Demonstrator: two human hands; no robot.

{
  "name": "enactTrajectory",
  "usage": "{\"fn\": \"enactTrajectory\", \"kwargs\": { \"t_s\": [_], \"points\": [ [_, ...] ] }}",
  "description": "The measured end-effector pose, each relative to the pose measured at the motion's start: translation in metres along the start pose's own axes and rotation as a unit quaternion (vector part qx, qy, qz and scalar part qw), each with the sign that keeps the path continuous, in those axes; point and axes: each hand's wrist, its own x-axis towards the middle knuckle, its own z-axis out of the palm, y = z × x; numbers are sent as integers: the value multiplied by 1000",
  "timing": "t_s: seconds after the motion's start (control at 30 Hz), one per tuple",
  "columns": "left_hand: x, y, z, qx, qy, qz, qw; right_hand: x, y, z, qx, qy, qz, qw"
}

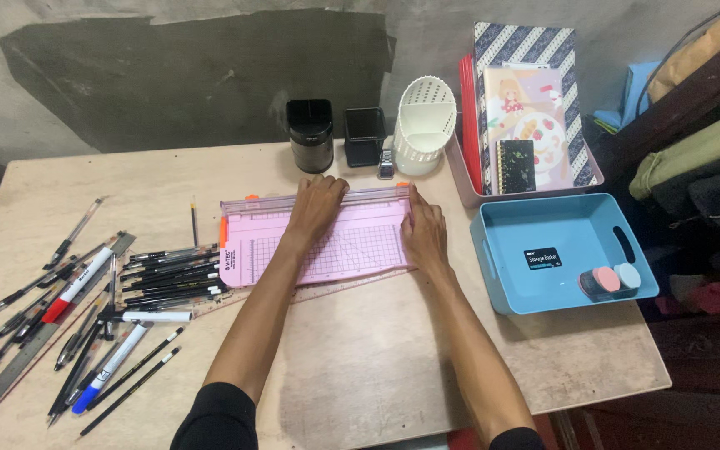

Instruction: The person organizes various stationery items on a wooden desk, including notebooks, a paper trimmer, and a large collection of pens and markers. They handle the items one by one, picking up notebooks to move them into a blue storage bin, adjusting the paper trimmer, and sorting through the pens on the desk surface.

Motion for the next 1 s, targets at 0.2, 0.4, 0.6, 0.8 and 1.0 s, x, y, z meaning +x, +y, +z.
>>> {"fn": "enactTrajectory", "kwargs": {
  "t_s": [0.2, 0.4, 0.6, 0.8, 1.0],
  "points": [
    [2, -1, -9, -57, -30, -77, 995, -2, 4, 3, 39, 32, -14, 999],
    [-23, -7, -32, -24, 61, -69, 995, -4, 2, 3, 40, 28, 7, 999],
    [-63, -9, -49, 37, 121, -55, 990, -4, -1, -2, 30, 50, -49, 997],
    [-73, -10, -51, 37, 54, -88, 994, -9, -13, -10, 57, 69, -36, 995],
    [-92, -14, -46, 31, 60, -43, 997, -16, -19, -17, 72, 66, -29, 995]
  ]
}}
